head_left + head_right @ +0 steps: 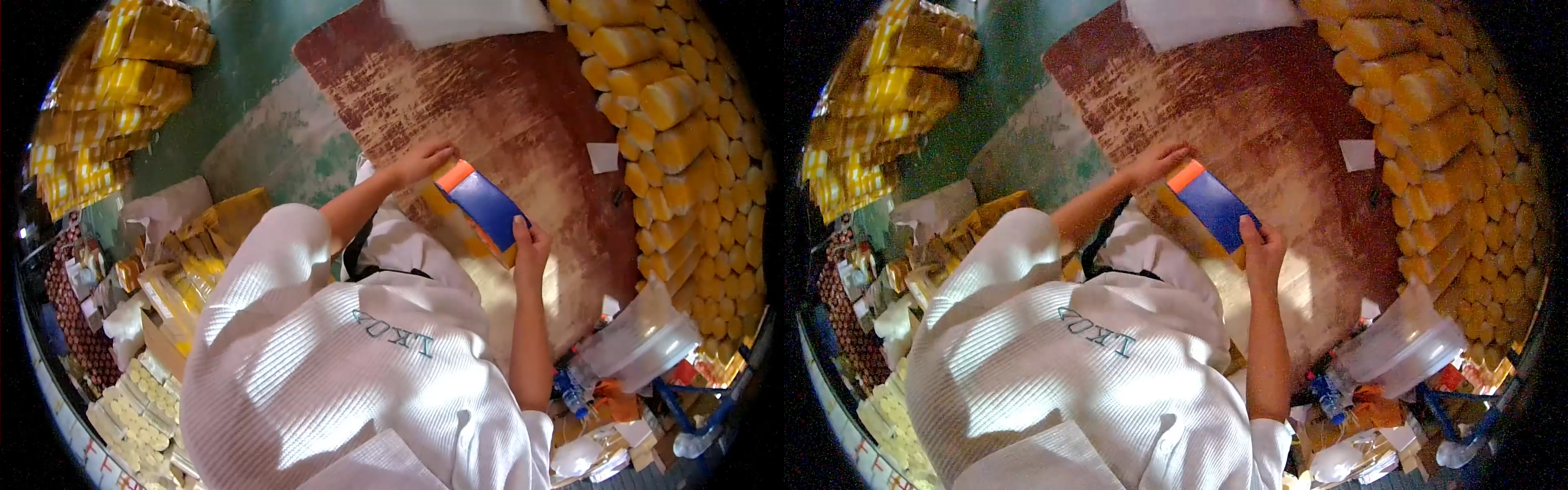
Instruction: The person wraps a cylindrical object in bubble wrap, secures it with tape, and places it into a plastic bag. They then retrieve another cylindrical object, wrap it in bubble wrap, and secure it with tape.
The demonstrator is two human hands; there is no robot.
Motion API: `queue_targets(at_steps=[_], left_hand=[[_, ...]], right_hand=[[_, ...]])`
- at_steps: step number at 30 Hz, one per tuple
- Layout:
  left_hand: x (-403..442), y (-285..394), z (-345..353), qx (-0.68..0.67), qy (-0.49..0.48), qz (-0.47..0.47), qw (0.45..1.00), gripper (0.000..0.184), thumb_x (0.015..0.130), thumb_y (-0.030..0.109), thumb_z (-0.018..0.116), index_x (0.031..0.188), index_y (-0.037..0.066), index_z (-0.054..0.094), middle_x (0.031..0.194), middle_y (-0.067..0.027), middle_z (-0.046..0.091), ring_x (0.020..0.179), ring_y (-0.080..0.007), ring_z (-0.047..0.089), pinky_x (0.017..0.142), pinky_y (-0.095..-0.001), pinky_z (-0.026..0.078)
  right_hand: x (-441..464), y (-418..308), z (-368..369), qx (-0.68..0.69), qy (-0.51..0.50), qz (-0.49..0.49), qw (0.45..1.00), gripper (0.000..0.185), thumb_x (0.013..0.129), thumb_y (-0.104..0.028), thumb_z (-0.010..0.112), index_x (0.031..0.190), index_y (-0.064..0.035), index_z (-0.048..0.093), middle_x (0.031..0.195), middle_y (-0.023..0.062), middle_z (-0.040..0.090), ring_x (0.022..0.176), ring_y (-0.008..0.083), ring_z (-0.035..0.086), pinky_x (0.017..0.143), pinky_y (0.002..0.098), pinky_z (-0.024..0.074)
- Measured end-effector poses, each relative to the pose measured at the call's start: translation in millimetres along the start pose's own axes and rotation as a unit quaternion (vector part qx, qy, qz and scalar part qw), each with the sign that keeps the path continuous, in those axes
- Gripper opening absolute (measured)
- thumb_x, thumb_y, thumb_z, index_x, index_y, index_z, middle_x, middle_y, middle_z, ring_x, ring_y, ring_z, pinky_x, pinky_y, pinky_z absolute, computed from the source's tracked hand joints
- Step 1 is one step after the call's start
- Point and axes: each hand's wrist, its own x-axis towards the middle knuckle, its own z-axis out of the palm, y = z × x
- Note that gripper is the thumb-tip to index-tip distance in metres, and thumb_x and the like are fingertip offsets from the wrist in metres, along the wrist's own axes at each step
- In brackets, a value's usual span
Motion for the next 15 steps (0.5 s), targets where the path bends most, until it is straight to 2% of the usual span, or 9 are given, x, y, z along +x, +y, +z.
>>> queue_targets(at_steps=[3,6,7,9,11,12,14,15], left_hand=[[1.9,-3.8,1.5,0.057,0.014,0.057,0.997,0.029,0.091,0.028,0.041,0.101,0.004,0.055,0.098,-0.0141,0.056,0.095,-0.0272,0.054,0.083,-0.0347,0.042],[3.9,-4.7,-3.5,0.099,-0.009,0.029,0.995,0.028,0.091,0.028,0.041,0.101,0.006,0.056,0.1,-0.0131,0.057,0.095,-0.0286,0.053,0.083,-0.0368,0.041],[3.9,-6.5,-4.0,0.134,0.0,0.043,0.99,0.027,0.09,0.027,0.041,0.1,0.007,0.056,0.099,-0.0126,0.057,0.095,-0.0293,0.053,0.083,-0.0393,0.04],[4.6,-5.0,-1.6,0.137,0.016,0.045,0.989,0.027,0.09,0.027,0.04,0.1,0.007,0.056,0.098,-0.0125,0.057,0.095,-0.0287,0.054,0.083,-0.0399,0.04],[8.6,-13.4,-5.8,0.142,-0.006,0.059,0.988,0.026,0.09,0.025,0.041,0.1,0.007,0.057,0.097,-0.0143,0.058,0.094,-0.0294,0.054,0.082,-0.0392,0.041],[8.2,-14.8,-6.0,0.127,0.002,0.056,0.99,0.026,0.09,0.024,0.041,0.101,0.006,0.057,0.096,-0.0147,0.058,0.093,-0.0295,0.054,0.081,-0.0386,0.041],[7.0,-11.5,-2.2,0.099,0.008,0.05,0.994,0.025,0.09,0.023,0.042,0.101,0.005,0.057,0.096,-0.0153,0.058,0.092,-0.0295,0.055,0.08,-0.0374,0.042],[6.1,-3.3,-2.4,0.084,0.002,0.022,0.996,0.024,0.091,0.02,0.042,0.103,0.004,0.056,0.095,-0.0146,0.058,0.09,-0.0268,0.055,0.078,-0.0349,0.044]], right_hand=[[-8.7,-23.3,-3.3,-0.077,-0.011,0.005,0.997,0.041,0.082,-0.037,0.062,0.066,-0.0002,0.056,0.062,-0.0029,0.048,0.059,0.0073,0.041,0.051,0.026,0.0336],[-25.1,-49.0,-24.4,-0.132,-0.012,-0.035,0.99,0.041,0.083,-0.037,0.061,0.068,0.0012,0.058,0.062,-0.0027,0.051,0.058,0.0082,0.043,0.052,0.0271,0.0371],[-37.5,-63.9,-44.1,-0.189,0.024,0.031,0.981,0.038,0.083,-0.035,0.061,0.071,0.0013,0.06,0.065,-0.0024,0.053,0.059,0.0085,0.044,0.055,0.0264,0.0392],[-71.4,-44.2,-121.8,-0.173,0.056,0.115,0.976,0.029,0.084,-0.027,0.061,0.084,0.0026,0.062,0.078,0.003,0.058,0.071,0.0122,0.051,0.07,0.0275,0.0437],[-122.4,-7.2,-224.0,-0.335,0.123,0.099,0.929,0.03,0.084,-0.02,0.059,0.102,0.0031,0.057,0.094,0.0127,0.057,0.09,0.0216,0.051,0.085,0.0354,0.041],[-142.1,-14.5,-260.7,-0.374,0.144,0.119,0.909,0.032,0.085,-0.022,0.058,0.105,0.0023,0.056,0.096,0.012,0.056,0.092,0.0226,0.05,0.084,0.0348,0.0409],[-197.9,7.6,-327.1,-0.119,0.279,0.104,0.947,0.035,0.085,-0.025,0.058,0.106,0.0032,0.055,0.097,0.0117,0.056,0.092,0.0222,0.05,0.084,0.0337,0.0405],[-211.4,10.4,-338.3,-0.159,0.26,0.1,0.947,0.036,0.085,-0.027,0.058,0.105,0.003,0.056,0.097,0.0115,0.056,0.092,0.022,0.05,0.084,0.0338,0.0403]])
